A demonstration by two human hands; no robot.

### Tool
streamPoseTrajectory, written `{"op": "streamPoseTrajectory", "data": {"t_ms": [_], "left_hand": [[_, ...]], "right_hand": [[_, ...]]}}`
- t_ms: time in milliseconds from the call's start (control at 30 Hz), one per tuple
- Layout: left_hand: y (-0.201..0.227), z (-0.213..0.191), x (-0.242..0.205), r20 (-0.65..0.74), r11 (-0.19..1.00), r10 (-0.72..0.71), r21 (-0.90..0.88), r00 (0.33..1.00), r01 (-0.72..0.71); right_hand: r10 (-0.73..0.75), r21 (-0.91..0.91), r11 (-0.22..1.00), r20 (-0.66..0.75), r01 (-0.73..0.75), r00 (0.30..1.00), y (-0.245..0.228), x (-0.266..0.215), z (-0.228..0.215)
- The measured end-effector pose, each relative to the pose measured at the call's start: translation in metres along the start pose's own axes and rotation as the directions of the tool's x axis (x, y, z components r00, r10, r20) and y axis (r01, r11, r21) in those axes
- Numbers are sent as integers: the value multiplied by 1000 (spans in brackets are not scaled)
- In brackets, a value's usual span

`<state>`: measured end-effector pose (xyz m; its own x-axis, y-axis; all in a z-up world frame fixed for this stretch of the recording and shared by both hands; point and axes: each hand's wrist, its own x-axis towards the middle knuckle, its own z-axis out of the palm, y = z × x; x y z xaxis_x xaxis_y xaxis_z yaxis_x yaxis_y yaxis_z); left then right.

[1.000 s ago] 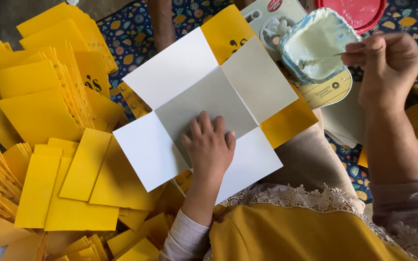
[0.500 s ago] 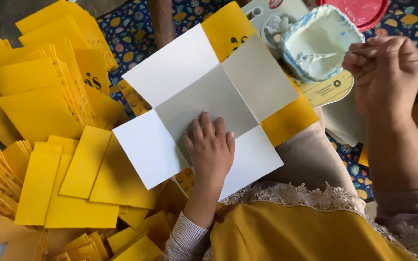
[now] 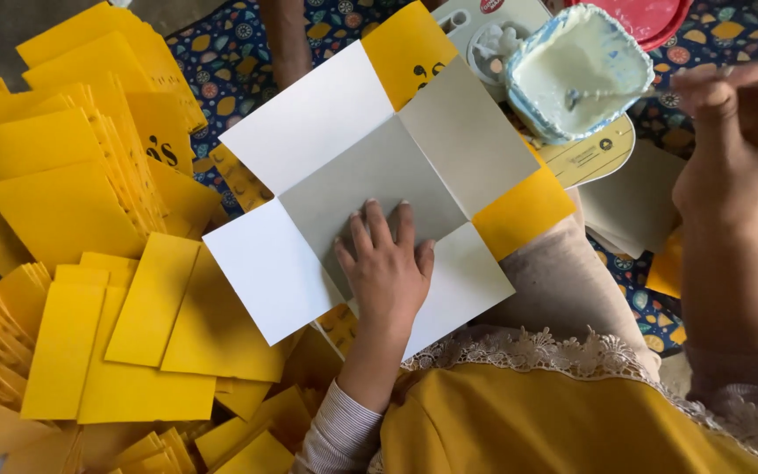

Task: Applying glue to yellow paper templates and folding them to assemble boxes or envelopes

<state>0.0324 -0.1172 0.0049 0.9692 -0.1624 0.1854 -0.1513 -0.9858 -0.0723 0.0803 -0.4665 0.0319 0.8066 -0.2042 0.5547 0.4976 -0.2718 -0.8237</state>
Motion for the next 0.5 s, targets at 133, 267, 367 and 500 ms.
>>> {"op": "streamPoseTrajectory", "data": {"t_ms": [133, 267, 367, 500], "left_hand": [[0, -1, -2, -29, 1000, -10, -26, 1000, 9], [-1, -8, -4, -78, 997, -35, -76, 996, 29], [-8, 2, -6, -105, 987, -66, -151, 992, 50], [-23, 4, -8, -118, 978, -52, -205, 992, 26]], "right_hand": [[-5, 113, 994, 86, -5, 996, -17, -6, 24], [-120, 206, 977, 303, 58, 946, -30, -17, 78], [-74, 4, 997, 304, 77, 950, -32, -35, 118], [-130, -92, 980, 375, 176, 918, -37, -47, 136]]}}
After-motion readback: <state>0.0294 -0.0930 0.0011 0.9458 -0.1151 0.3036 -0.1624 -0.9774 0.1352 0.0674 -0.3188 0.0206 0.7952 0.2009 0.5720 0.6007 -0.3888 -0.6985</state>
